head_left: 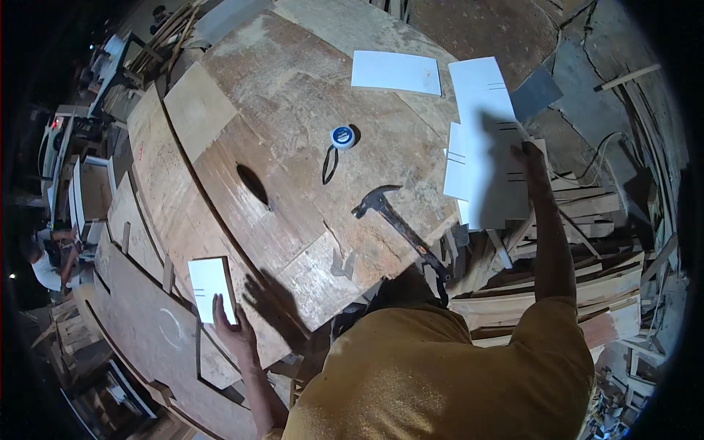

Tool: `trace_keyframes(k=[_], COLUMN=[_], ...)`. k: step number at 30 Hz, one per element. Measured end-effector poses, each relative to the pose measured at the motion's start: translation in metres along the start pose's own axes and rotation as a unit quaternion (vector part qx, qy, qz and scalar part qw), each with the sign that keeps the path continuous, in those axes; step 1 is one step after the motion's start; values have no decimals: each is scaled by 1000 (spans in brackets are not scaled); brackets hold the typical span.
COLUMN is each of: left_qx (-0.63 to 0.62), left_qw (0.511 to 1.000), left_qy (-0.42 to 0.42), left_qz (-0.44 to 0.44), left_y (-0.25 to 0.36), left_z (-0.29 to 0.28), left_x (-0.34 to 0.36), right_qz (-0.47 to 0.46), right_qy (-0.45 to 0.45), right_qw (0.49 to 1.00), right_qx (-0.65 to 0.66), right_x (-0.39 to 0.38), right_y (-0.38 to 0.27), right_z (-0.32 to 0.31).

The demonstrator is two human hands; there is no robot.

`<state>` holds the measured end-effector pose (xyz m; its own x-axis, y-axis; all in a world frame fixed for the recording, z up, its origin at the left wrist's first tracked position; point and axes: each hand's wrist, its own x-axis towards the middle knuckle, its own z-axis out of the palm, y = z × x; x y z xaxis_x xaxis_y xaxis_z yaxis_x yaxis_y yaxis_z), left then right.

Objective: The recorder is measuring wood boards with a tape measure, marking them with a pencil, and organizing them on a workbench in a workshop.

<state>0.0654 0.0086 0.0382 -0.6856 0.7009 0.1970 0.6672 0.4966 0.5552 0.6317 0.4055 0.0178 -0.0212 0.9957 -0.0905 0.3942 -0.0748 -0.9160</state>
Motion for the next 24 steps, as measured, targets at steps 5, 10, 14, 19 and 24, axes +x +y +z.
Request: trace_keyframes(k=[5,10,14,19,24], left_qx=[-122,-306,-435,-568,-512], left_qw=[990,925,845,774,831], left_qy=[-25,-212,-309,-262,-207], left_qz=[60,-75,-47,-93,-65], left_y=[27,62,119,148,120], left_z=[13,24,41,35,13], left_x=[-36,-78,-83,-87,-87], right_qz=[-91,-123,-96,-27,6], right_qy=[-14,-23,-16,-94,-256], right_qw=[996,992,966,925,899], right_qx=[-20,-14,239,367,357], right_x=[-59,-171,-242,-295,-281], right_y=[-1,-49,-81,-78,-83], right_z=[-4,48,139,224,243])
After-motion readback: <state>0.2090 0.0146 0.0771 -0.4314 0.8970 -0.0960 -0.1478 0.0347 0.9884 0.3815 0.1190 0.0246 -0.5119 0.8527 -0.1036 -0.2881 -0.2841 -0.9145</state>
